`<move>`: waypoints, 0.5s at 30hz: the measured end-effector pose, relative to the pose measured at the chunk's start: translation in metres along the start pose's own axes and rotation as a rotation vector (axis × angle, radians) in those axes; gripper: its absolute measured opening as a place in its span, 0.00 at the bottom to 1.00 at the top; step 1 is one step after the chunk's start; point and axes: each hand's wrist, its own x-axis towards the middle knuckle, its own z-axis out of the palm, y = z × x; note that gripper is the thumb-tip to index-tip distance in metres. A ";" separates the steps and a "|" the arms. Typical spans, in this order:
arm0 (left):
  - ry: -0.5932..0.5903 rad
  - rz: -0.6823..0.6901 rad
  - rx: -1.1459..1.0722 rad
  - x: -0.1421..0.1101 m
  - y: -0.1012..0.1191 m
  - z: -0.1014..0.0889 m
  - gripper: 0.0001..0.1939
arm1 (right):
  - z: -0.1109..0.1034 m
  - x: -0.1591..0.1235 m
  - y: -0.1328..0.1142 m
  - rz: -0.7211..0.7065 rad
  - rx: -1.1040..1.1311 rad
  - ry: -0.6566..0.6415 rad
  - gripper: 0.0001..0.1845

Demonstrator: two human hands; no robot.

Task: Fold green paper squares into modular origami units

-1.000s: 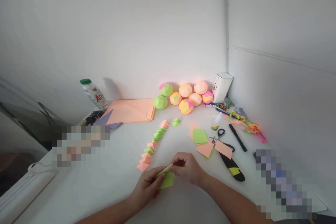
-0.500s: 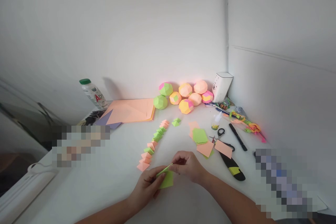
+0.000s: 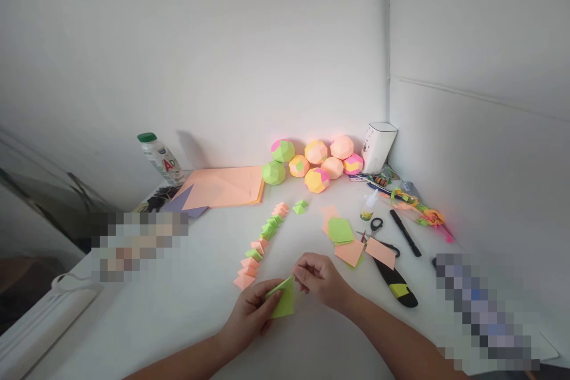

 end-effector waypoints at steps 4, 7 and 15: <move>-0.004 -0.024 -0.028 0.001 0.001 0.000 0.24 | 0.004 -0.002 -0.001 -0.106 -0.199 0.001 0.12; 0.006 -0.036 -0.041 0.002 0.002 0.001 0.22 | 0.009 -0.002 0.001 -0.096 -0.249 -0.039 0.11; 0.088 -0.057 -0.169 0.005 -0.003 0.001 0.20 | 0.012 -0.003 0.000 0.067 -0.080 -0.027 0.12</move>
